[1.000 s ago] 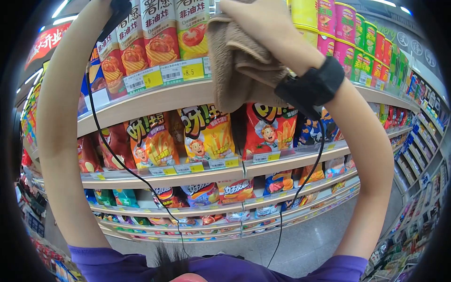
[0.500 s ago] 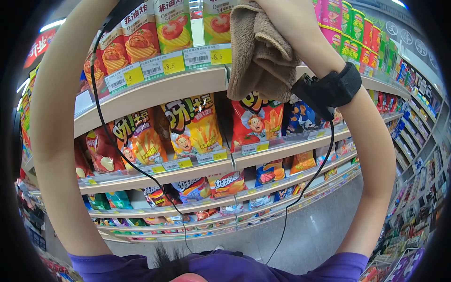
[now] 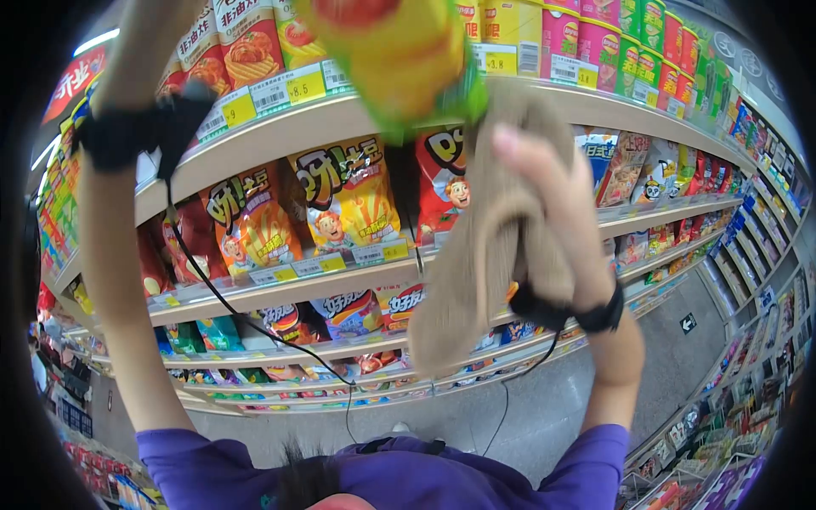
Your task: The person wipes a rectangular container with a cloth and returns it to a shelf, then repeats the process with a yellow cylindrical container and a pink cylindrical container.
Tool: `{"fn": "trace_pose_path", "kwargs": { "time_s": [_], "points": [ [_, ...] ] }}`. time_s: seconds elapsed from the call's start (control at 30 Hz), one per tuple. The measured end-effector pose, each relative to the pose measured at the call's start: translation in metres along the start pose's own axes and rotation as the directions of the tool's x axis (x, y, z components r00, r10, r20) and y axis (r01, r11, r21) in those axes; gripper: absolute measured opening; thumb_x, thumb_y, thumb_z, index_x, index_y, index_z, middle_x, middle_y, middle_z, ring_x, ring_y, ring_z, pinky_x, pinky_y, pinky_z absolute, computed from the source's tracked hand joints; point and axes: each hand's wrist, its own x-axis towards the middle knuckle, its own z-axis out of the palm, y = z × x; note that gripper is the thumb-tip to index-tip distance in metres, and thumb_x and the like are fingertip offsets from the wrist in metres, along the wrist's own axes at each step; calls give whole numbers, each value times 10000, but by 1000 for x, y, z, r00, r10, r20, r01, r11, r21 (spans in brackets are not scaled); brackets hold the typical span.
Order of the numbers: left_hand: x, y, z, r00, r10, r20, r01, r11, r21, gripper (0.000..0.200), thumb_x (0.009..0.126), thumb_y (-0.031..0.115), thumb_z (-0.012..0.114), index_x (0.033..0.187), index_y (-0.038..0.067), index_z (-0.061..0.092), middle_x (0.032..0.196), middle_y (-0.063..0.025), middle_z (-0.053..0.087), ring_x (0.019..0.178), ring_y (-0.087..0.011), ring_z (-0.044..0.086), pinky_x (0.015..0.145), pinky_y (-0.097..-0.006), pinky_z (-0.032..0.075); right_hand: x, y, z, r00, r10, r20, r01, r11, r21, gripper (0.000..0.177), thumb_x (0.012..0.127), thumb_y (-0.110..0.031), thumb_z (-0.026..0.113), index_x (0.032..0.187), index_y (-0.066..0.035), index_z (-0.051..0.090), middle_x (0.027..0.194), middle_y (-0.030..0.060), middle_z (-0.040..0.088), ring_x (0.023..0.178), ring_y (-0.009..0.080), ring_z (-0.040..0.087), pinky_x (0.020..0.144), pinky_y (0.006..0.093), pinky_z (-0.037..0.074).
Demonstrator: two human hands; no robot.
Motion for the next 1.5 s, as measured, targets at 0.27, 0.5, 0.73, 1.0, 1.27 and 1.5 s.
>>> {"fn": "trace_pose_path", "kwargs": {
  "time_s": [0.27, 0.5, 0.73, 1.0, 1.27, 1.5],
  "points": [
    [-204, 61, 95, 530, -782, -329, 514, 605, -608, 574, 826, 82, 629, 1276, 47, 273, 1165, -110, 518, 1039, -183, 549, 871, -335, 466, -100, 97, 37, 886, 288, 364, -377, 904, 203, 599, 778, -89, 644, 1300, 25, 373, 1228, 91, 499, 1123, 157, 479, 972, 304, 362],
    [-376, 151, 151, 10, -931, -365, 532, 313, -786, 671, 923, 151, 498, 1428, 38, 70, 1307, -121, 413, 1174, -185, 440, 971, -323, 384, -151, 177, 77, 774, -41, 632, 293, 908, -300, 538, 689, -69, 683, 1182, -13, 474, 1138, 177, 507, 1078, 307, 502, 917, 378, 396],
    [-414, 228, 165, -52, -996, -68, 614, 22, -789, 665, 927, 167, 489, 1438, 41, 83, 1350, -59, 369, 1203, -144, 389, 1010, -303, 328, -111, 167, 150, 735, -400, 547, 579, 791, -199, 467, 556, -53, 684, 1002, -3, 554, 1093, 177, 493, 990, 332, 506, 844, 415, 416],
    [-443, 265, 79, -290, -788, -543, 472, 376, -798, 594, 935, 105, 451, 1430, 51, 128, 1344, -107, 384, 1191, -179, 433, 986, -310, 377, -201, 179, 221, 3, -537, 844, 596, 678, 430, 535, 538, -247, 731, 1041, -87, 645, 1021, 102, 576, 814, 252, 578, 661, 345, 457],
    [-461, 283, 69, -320, -860, -397, 576, 156, -803, 571, 940, 92, 431, 1425, 34, 134, 1308, -120, 414, 1138, -180, 472, 939, -302, 411, -159, 178, 293, 459, -469, 755, 627, 772, 99, 533, 524, -130, 733, 1041, -62, 621, 1058, 107, 559, 886, 300, 569, 786, 397, 472],
    [-468, 267, 40, -150, -878, -455, 670, 248, -700, 564, 935, 79, 433, 1419, 13, 151, 1299, -114, 431, 1136, -173, 475, 940, -299, 408, -220, 200, 258, 293, -308, 905, 514, 849, 123, 513, 538, -232, 718, 1022, -94, 618, 1078, 82, 557, 809, 227, 553, 667, 361, 460]
  ]
}}
